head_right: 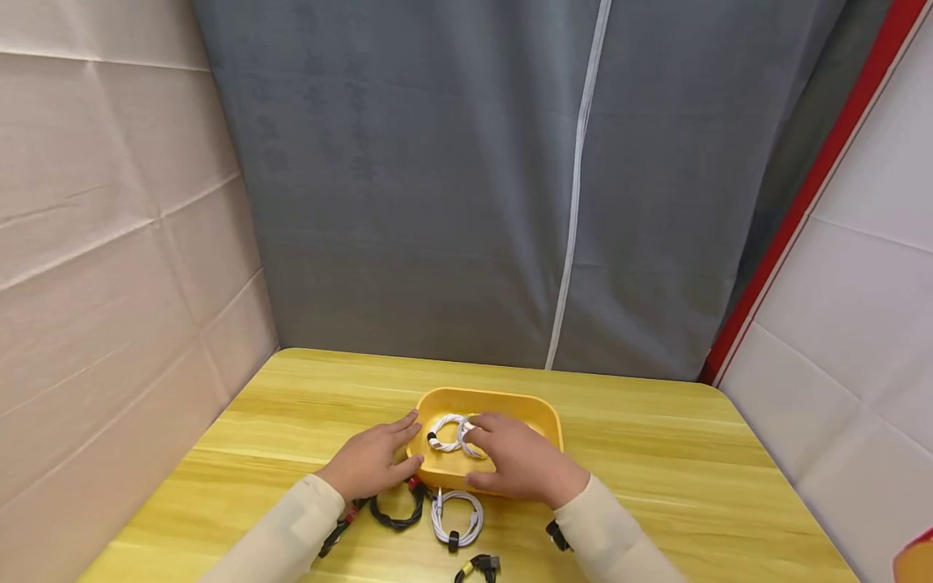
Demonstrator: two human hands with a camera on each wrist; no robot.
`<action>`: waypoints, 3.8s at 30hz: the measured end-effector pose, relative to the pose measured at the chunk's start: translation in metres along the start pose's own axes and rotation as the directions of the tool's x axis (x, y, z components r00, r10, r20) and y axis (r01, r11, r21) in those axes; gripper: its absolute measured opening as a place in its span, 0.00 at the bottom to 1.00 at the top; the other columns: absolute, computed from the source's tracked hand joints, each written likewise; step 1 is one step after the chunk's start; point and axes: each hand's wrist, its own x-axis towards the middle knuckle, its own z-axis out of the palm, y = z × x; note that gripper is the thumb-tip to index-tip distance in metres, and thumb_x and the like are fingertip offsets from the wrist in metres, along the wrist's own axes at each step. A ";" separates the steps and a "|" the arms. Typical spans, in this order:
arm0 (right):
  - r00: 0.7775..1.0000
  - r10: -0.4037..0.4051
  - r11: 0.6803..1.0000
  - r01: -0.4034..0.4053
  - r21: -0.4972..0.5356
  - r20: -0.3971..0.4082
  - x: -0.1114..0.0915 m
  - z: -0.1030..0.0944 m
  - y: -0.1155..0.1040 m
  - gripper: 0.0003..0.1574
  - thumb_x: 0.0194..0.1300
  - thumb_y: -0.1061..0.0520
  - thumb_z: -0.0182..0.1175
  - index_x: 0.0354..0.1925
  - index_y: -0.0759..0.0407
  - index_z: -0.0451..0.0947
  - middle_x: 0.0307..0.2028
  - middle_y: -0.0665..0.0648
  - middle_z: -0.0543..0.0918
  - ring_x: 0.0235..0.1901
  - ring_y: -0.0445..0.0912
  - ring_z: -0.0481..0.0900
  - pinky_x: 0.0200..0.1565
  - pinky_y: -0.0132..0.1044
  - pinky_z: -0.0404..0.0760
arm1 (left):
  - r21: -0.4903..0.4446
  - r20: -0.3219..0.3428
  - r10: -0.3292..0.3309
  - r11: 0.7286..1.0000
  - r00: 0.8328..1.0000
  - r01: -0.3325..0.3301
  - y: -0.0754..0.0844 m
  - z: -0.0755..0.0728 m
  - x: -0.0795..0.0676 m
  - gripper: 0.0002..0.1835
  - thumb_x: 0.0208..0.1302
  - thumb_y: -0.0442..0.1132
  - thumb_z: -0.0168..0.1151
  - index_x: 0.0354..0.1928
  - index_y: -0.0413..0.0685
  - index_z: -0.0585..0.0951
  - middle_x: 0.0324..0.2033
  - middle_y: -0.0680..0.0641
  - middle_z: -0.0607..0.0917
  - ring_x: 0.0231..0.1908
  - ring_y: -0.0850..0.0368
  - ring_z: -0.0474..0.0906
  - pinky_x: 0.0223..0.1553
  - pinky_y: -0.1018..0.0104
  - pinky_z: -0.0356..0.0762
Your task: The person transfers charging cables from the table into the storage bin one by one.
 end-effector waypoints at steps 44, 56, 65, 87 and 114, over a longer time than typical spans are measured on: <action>0.993 0.031 0.999 -0.028 -0.021 0.115 -0.029 0.068 -0.052 0.43 0.54 0.33 0.59 0.60 0.56 0.68 0.53 0.49 0.72 0.51 0.42 0.69 0.49 0.43 0.73 | -0.007 -0.009 0.004 1.000 1.000 -0.004 -0.001 0.000 0.000 0.40 0.63 0.70 0.34 0.65 0.50 0.67 0.67 0.50 0.60 0.57 0.50 0.70 0.52 0.55 0.72; 0.962 0.183 0.983 -0.180 -0.037 0.200 -0.026 0.069 -0.056 0.55 0.47 0.22 0.55 0.60 0.58 0.67 0.50 0.50 0.72 0.49 0.45 0.70 0.46 0.47 0.74 | -0.009 -0.010 -0.005 1.000 1.000 0.005 0.000 -0.002 -0.001 0.39 0.63 0.69 0.36 0.65 0.49 0.68 0.67 0.50 0.61 0.57 0.51 0.70 0.52 0.55 0.72; 0.972 0.155 0.988 -0.150 -0.045 0.179 -0.026 0.071 -0.054 0.60 0.43 0.16 0.48 0.60 0.56 0.68 0.44 0.48 0.72 0.43 0.44 0.68 0.40 0.44 0.73 | -0.011 -0.008 -0.005 1.000 1.000 0.005 -0.002 0.000 0.000 0.39 0.63 0.69 0.35 0.65 0.50 0.67 0.67 0.50 0.60 0.58 0.51 0.69 0.53 0.55 0.71; 0.981 0.105 0.994 -0.105 -0.008 0.162 -0.027 0.065 -0.059 0.44 0.44 0.21 0.56 0.48 0.49 0.73 0.40 0.42 0.72 0.41 0.39 0.69 0.42 0.41 0.74 | -0.027 -0.009 -0.007 1.000 1.000 0.007 -0.001 0.001 0.000 0.41 0.62 0.71 0.34 0.66 0.50 0.67 0.67 0.50 0.60 0.59 0.51 0.68 0.52 0.55 0.71; 0.992 -0.095 0.989 0.083 -0.122 -0.089 -0.024 0.025 -0.052 0.46 0.43 0.27 0.63 0.53 0.53 0.71 0.57 0.52 0.70 0.56 0.47 0.68 0.50 0.45 0.74 | -0.029 -0.025 -0.004 1.000 1.000 0.003 -0.002 0.005 0.000 0.41 0.61 0.71 0.33 0.65 0.50 0.68 0.67 0.51 0.60 0.57 0.51 0.70 0.51 0.55 0.72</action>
